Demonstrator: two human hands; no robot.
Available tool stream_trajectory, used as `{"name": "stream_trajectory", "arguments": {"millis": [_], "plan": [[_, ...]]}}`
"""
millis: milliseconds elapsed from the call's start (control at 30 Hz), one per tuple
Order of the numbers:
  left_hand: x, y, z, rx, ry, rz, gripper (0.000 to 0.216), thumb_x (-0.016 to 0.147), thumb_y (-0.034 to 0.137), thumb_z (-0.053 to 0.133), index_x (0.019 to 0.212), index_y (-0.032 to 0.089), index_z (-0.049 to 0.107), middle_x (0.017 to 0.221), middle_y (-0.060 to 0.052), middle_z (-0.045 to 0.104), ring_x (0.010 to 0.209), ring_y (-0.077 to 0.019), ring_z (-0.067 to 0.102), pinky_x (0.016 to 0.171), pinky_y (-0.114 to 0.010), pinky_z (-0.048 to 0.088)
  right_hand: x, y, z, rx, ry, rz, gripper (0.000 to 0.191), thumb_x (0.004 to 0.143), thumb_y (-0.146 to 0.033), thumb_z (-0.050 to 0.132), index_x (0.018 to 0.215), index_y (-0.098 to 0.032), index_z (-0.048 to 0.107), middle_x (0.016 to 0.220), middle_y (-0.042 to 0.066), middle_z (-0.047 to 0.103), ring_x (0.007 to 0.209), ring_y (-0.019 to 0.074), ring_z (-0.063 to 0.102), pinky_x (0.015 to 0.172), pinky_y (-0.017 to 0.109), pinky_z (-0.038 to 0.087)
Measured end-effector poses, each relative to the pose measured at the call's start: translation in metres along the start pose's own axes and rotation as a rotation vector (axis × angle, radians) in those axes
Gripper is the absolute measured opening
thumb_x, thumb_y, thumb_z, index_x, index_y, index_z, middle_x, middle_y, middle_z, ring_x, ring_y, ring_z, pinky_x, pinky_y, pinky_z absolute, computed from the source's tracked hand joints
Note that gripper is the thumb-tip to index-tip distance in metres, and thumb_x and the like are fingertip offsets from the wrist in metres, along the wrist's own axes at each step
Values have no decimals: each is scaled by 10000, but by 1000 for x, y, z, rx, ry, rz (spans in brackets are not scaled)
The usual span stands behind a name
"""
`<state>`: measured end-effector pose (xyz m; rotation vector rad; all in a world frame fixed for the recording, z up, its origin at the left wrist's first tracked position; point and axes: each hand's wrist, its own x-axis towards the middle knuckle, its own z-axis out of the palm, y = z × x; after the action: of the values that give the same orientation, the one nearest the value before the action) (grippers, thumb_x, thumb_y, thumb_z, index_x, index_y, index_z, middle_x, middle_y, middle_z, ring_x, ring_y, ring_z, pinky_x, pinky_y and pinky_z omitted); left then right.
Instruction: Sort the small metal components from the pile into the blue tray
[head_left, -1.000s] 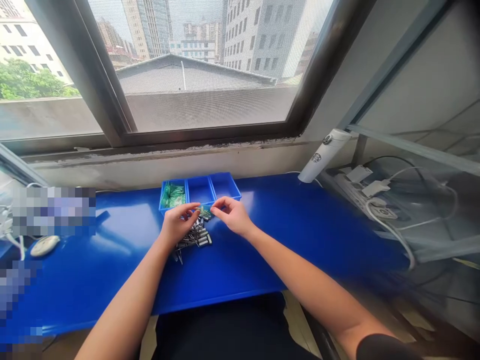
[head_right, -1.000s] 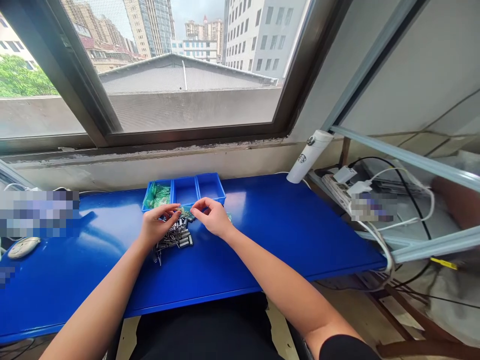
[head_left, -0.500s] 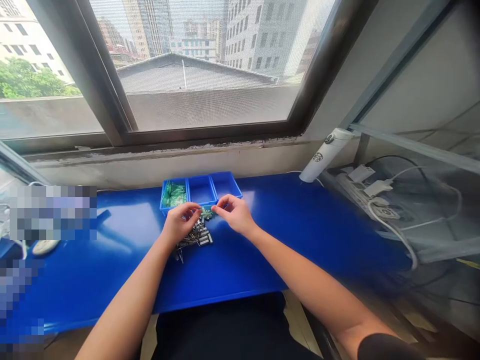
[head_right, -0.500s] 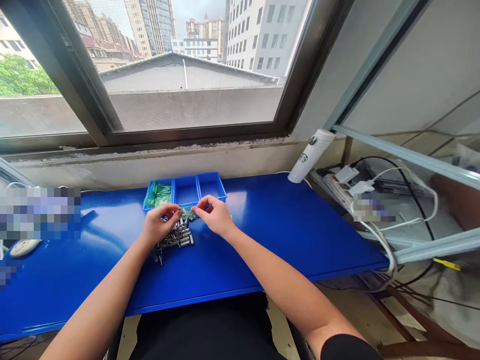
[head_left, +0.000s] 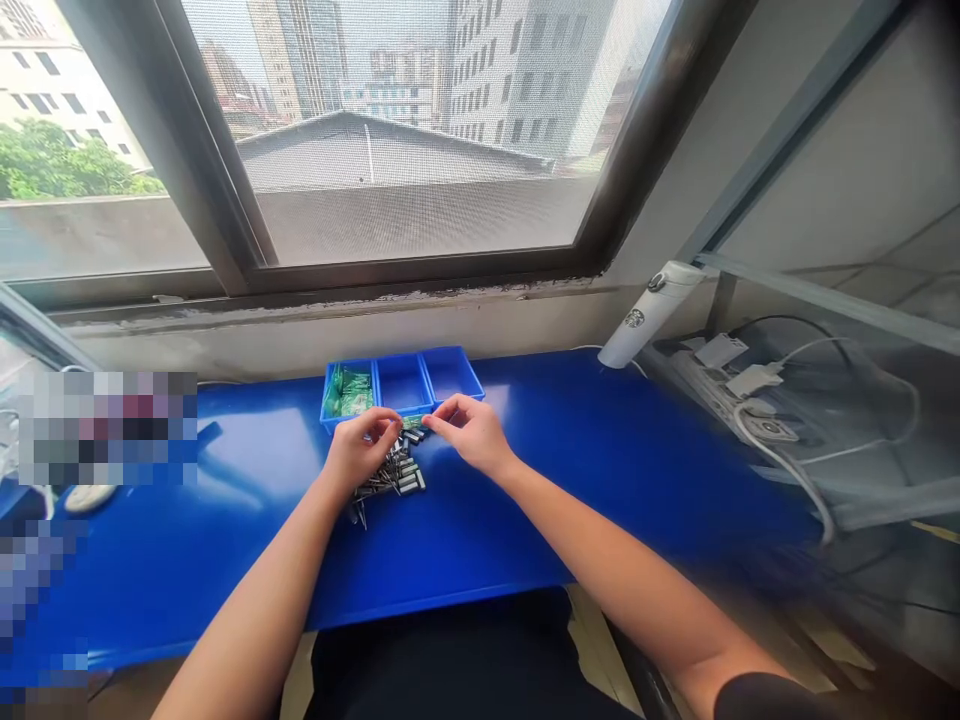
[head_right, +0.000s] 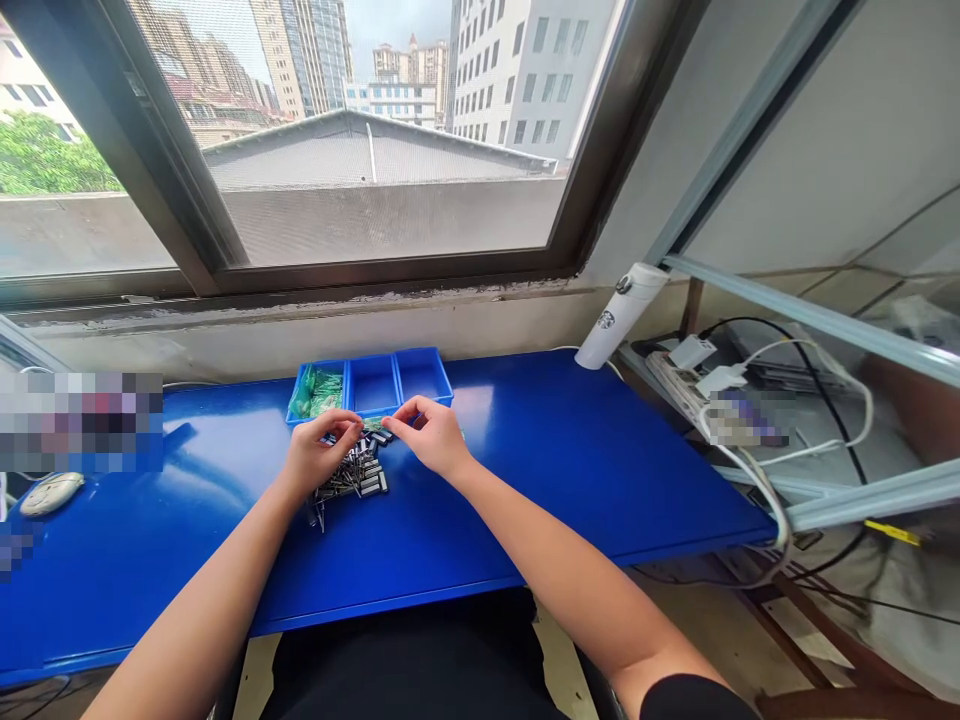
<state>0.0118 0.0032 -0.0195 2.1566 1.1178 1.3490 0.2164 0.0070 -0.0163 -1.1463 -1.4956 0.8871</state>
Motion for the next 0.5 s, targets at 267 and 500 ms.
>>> {"name": "stream_trajectory", "arguments": {"millis": [267,500], "plan": [[0,3,-2,26,41,-25,107,853,230,607,922,180,672,726,-18,705,616,-126,649,579,-232,518,-1,-1,2,144,-37,6,338,661,-497,797,709,-190,664,681,29,690,599,147,604,580,288,482],[-1,3,-4,-59,20,-34,159,876,190,535,964,178,667,848,-43,727,741,-158,717,620,-248,534,1,5,3,270,-62,51,347,665,-486,799,772,-192,649,730,41,709,663,176,670,629,307,531]]}}
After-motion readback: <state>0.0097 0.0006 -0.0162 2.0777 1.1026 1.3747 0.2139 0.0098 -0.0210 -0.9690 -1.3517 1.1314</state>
